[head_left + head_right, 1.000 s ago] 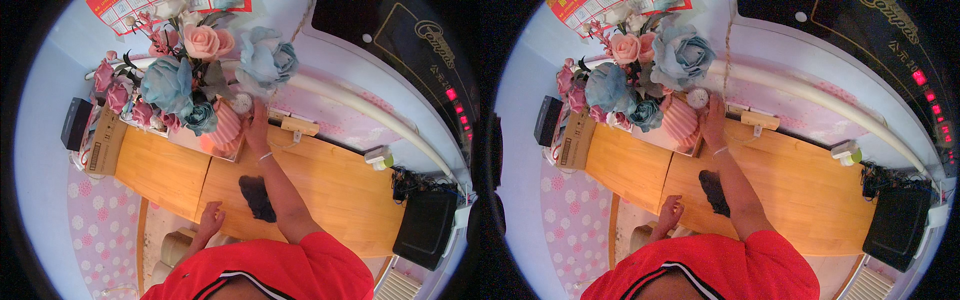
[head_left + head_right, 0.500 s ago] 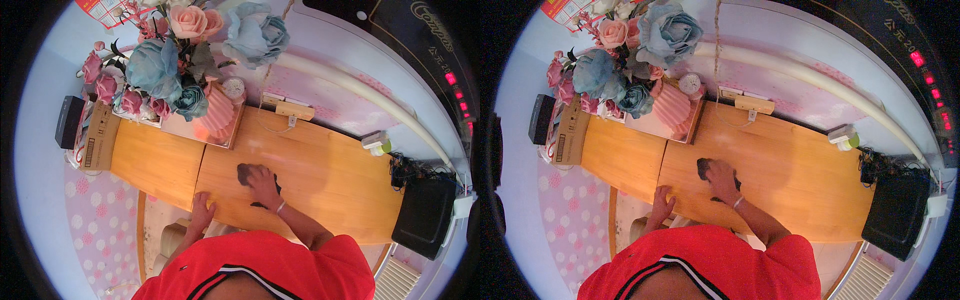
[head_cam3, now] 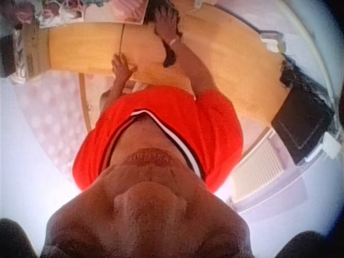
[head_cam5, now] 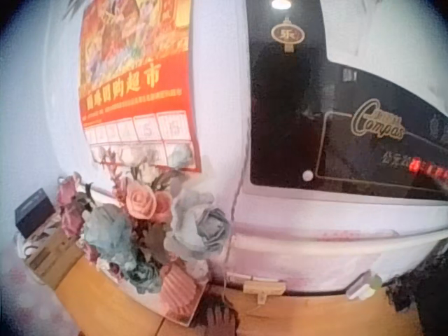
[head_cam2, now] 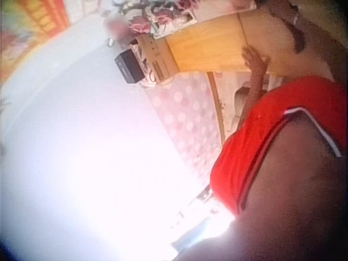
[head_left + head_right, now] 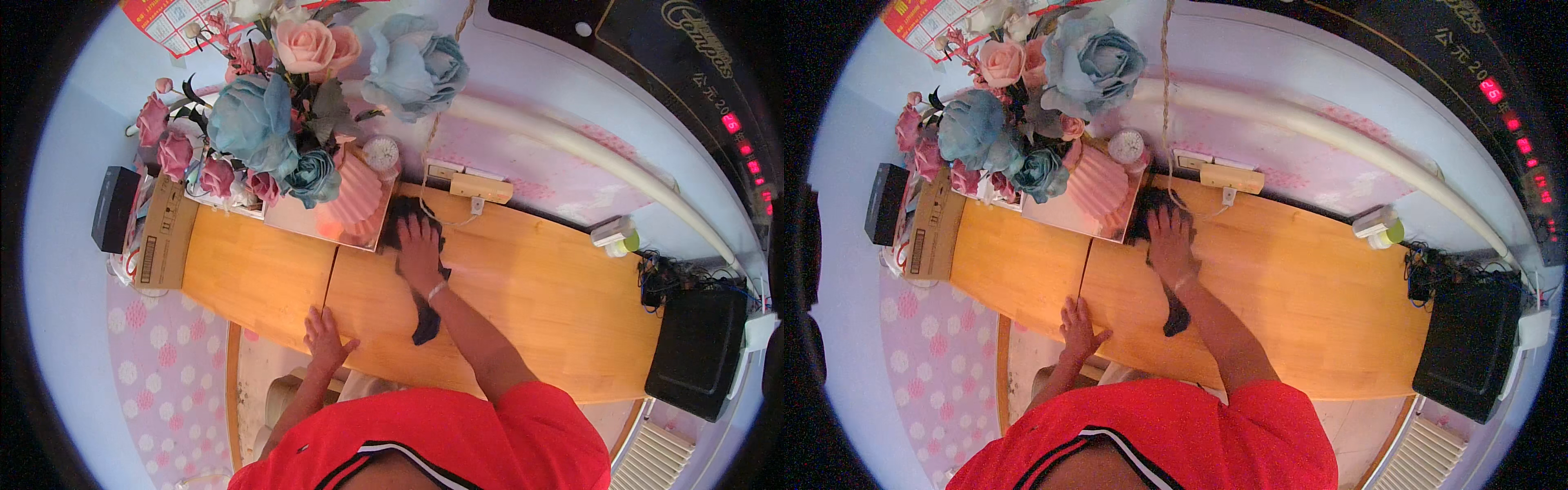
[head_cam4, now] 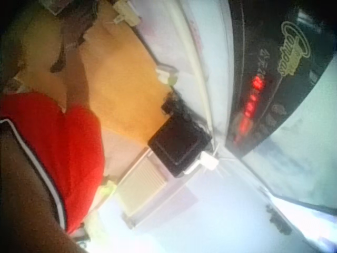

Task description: The person wipes a wooden door and a patterned wall with a dark cloth. They then move to a wooden dresser, wiping the surface and a wall-mounted pipe while temporarily moving a flower arrangement aside to clean underneath.

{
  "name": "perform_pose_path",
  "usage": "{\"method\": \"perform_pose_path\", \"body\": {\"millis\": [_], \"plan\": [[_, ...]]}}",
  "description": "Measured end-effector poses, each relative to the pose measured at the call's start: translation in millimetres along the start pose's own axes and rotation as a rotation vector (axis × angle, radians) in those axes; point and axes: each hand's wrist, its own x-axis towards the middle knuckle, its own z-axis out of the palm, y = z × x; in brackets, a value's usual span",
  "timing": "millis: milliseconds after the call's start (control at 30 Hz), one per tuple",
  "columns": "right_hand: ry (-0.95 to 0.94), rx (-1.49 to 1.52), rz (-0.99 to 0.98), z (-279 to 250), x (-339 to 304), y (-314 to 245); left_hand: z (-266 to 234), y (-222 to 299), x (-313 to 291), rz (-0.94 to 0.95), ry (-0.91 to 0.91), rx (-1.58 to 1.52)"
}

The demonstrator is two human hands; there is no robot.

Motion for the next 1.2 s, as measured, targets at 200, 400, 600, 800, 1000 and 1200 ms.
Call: {"method": "perform_pose_path", "body": {"millis": [200,400,600,800,1000,1200], "plan": [[0.072,-0.004,0.150,2,62,21,3,1,10,0.002,-0.072,0.047],[-0.004,0.041,0.081,-23,-46,9,6,-5,5,-0.039,-0.117,0.019],[0.024,0.042,0.101,-12,-12,21,13,-8,14,-0.015,-0.159,0.047],[0.089,0.071,0.220,-6,24,20,13,-11,19,-0.008,-0.179,0.083],[0.045,0.071,0.166,-21,-44,12,7,-5,13,-0.050,-0.212,0.106],[0.052,-0.009,0.200,-15,0,32,13,-10,22,-0.020,-0.193,0.067]]}}
